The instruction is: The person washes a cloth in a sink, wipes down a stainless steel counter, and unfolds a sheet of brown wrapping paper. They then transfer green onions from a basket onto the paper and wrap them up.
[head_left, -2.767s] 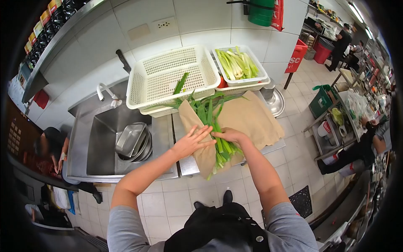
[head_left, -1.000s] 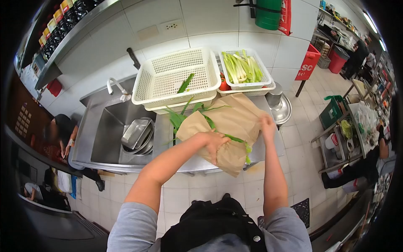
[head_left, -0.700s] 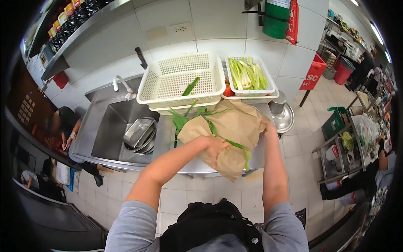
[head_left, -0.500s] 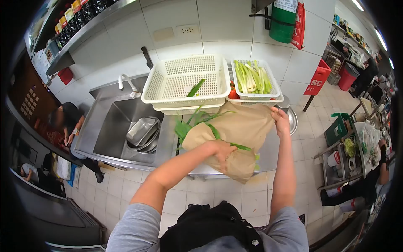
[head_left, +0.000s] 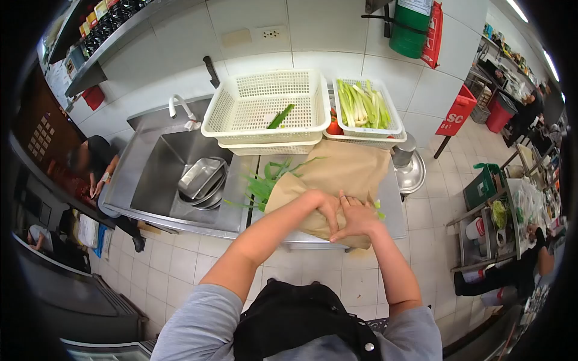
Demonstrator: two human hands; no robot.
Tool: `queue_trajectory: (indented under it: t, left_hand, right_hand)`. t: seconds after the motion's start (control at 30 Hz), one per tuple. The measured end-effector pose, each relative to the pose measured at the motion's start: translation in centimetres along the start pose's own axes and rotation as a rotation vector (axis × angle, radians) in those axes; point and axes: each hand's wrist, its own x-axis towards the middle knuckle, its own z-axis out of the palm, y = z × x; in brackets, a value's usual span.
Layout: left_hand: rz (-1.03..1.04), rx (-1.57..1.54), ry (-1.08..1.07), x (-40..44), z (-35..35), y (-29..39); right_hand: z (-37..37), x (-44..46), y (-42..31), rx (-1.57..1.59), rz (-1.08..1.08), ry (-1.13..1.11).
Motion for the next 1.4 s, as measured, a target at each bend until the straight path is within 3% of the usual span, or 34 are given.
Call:
queue_trajectory:
  t: [0.13,0.2,0.3,0.4,0.47,0.53,0.6,0.67,0.73,0.77,0.83,0.93,1.07,1.13,1.17,1.23,1.27,1.33,1.4]
  left_hand:
    - [-0.016,-0.024,0.083,1.6,0.5,-2.2]
    - [-0.043,-0.030,0.161,2.4,0.9,-4.0]
    - [0.099,-0.131,0.269,1.4,0.5,-4.6]
    - [0.121,0.228,0.369,-3.9,-1.9,0.2]
    - [0.290,0.285,0.740,-8.7,-5.7,1.3]
    - [0.088,0.054,0.971,-13.2,-11.5,0.2]
    - [-0.017,0.095,1.258,-12.4,-17.1,-7.2]
    - [-0.306,0.080,1.180,-11.0,-20.2,-14.8]
    - [-0.544,0.176,0.907,-8.6,-20.6,-21.5]
    - [-0.534,0.179,0.906,-8.0,-20.5,-23.0]
    - [-0.702,0.147,0.749,-6.7,-19.6,-25.3]
    - [-0.514,-0.083,0.725,-5.5,-19.7,-28.3]
    - [-0.493,-0.024,0.527,-4.7,-20.7,-28.1]
    - [-0.359,0.107,0.496,-3.6,-20.0,-25.9]
    - [-0.461,-0.235,0.486,-5.6,-19.1,-21.4]
    - [-0.275,0.122,0.616,-4.3,-17.1,-21.7]
    - [-0.278,0.121,0.617,-3.8,-17.2,-22.3]
    - [-0.375,0.267,0.358,-3.5,-17.8,-22.2]
    - [-0.361,0.343,0.288,-4.5,-18.1,-21.3]
  right_hand:
    - [-0.3,0.8,1.9,0.192,-0.024,-0.216]
    - [0.1,1.4,2.4,0.154,-0.024,-0.213]
    - [0.1,2.0,2.4,0.135,-0.012,-0.220]
    - [1.2,2.5,3.4,0.157,-0.030,-0.195]
    - [1.2,3.2,3.4,0.174,-0.059,-0.157]
    - [-0.2,2.5,2.4,0.220,0.026,-0.277]
    - [0.1,2.2,2.4,0.211,0.013,-0.221]
    - [0.2,2.0,2.2,0.201,0.003,-0.168]
    - [-0.3,1.9,1.9,0.200,0.027,-0.186]
    - [-0.3,2.0,1.9,0.201,0.036,-0.182]
    - [-0.3,1.9,1.9,0.222,0.051,-0.209]
    - [0.3,1.7,2.0,0.191,0.024,-0.148]
    - [-0.2,1.5,1.5,0.211,0.067,-0.179]
    - [-0.2,1.6,1.7,0.219,0.059,-0.178]
    - [-0.1,1.6,1.8,0.217,0.054,-0.179]
    - [0.1,1.6,1.9,0.217,0.044,-0.164]
    - [-0.1,1.6,1.8,0.216,0.041,-0.165]
    - [-0.7,1.4,1.4,0.249,0.056,-0.175]
    - [0.0,1.5,2.0,0.251,0.047,-0.164]
